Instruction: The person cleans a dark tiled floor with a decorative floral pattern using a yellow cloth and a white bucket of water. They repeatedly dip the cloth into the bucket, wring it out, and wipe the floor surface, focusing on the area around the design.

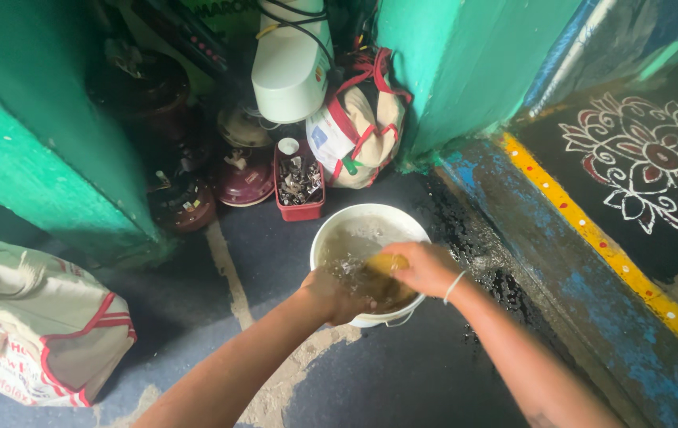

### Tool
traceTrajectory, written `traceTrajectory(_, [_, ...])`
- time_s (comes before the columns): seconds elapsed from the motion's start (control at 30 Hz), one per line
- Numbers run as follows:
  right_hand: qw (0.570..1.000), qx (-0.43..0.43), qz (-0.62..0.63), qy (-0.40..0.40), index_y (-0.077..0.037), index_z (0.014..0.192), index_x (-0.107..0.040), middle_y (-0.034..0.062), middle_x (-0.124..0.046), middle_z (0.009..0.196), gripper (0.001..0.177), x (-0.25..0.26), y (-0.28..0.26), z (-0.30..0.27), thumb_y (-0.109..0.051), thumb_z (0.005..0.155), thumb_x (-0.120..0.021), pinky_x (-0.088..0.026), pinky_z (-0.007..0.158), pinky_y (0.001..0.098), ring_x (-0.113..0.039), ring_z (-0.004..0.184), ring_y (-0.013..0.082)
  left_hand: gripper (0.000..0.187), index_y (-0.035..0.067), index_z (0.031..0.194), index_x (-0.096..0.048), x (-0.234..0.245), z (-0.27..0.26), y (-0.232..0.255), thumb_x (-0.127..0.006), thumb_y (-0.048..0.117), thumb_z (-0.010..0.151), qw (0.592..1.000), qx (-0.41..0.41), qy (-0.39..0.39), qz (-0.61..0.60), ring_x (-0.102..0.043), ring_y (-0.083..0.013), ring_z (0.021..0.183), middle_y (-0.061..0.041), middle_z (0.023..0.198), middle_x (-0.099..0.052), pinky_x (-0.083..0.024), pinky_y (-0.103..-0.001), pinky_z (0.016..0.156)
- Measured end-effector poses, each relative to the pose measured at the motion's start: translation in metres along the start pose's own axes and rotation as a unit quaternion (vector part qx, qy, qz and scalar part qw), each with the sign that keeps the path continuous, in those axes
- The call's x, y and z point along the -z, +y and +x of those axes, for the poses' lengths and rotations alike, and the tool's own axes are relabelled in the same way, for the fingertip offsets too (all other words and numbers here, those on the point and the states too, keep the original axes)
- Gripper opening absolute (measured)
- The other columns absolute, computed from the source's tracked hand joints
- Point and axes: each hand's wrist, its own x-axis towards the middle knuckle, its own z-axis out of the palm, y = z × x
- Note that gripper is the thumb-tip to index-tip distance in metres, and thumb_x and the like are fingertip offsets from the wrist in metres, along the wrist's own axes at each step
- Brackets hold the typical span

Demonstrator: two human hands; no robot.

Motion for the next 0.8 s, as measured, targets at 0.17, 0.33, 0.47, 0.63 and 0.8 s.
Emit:
traceTrajectory(0.17, [0.939, 0.202, 0.258, 0.104, -0.004, 0.111, -0.072, 0.0053, -0.077, 0.100, 0.031, 0.064, -0.037, -0.017, 0.001, 0.081, -0.072, -0.057, 0.083, 0.0247, -0.070, 0.092, 0.0084, 0.060, 0.045, 0.157, -0.034, 0.001, -0.013, 0.009, -0.023, 0.064, 0.101, 0.997, 0.026, -0.074, -0.022, -0.051, -0.0269, 0.137, -0.007, 0.148, -0.054, -0.043, -0.042, 0.110])
traceTrajectory(0.33, [0.892, 0.273, 0.323, 0.157, 0.000, 0.115, -0.068, 0.0032, -0.072, 0.111, 0.033, 0.126, -0.074, -0.038, 0.010, 0.084, -0.063, -0.056, 0.093, 0.0268, -0.067, 0.103, 0.0099, 0.074, 0.016, 0.146, -0.055, -0.013, -0.016, 0.008, -0.026, 0.073, 0.109, 0.999, 0.020, 0.038, 0.028, -0.045, -0.0367, 0.139, -0.017, 0.134, -0.062, -0.035, -0.051, 0.110])
traceTrajectory(0.47, [0.859, 0.304, 0.370, 0.183, 0.001, 0.119, -0.065, 0.0037, -0.069, 0.115, 0.034, 0.160, -0.103, -0.058, 0.014, 0.088, -0.059, -0.055, 0.098, 0.0278, -0.066, 0.108, 0.0105, 0.051, 0.026, 0.134, -0.066, 0.003, -0.024, -0.005, -0.043, 0.058, 0.101, 0.994, 0.012, -0.014, -0.103, -0.063, -0.0305, 0.122, -0.011, 0.125, -0.070, -0.036, -0.052, 0.115])
traceTrajectory(0.63, [0.868, 0.319, 0.337, 0.178, -0.002, 0.122, -0.061, 0.0011, -0.066, 0.112, 0.034, 0.156, -0.113, -0.060, 0.010, 0.091, -0.060, -0.053, 0.097, 0.0256, -0.063, 0.107, 0.0081, 0.031, 0.021, 0.119, -0.074, 0.044, -0.032, -0.036, -0.062, 0.037, 0.096, 0.981, 0.102, 0.001, -0.167, -0.069, -0.0314, 0.113, -0.012, 0.118, -0.072, -0.053, -0.043, 0.104])
traceTrajectory(0.8, [0.914, 0.313, 0.193, 0.170, -0.007, 0.123, -0.058, 0.0076, -0.065, 0.109, 0.050, 0.090, -0.102, -0.028, 0.010, 0.077, -0.063, -0.053, 0.094, 0.0355, -0.066, 0.106, 0.0220, 0.028, 0.022, 0.114, -0.078, 0.053, -0.030, -0.062, -0.061, 0.027, 0.092, 0.968, 0.111, 0.104, -0.200, -0.070, -0.0313, 0.109, -0.013, 0.116, -0.074, -0.052, -0.042, 0.102])
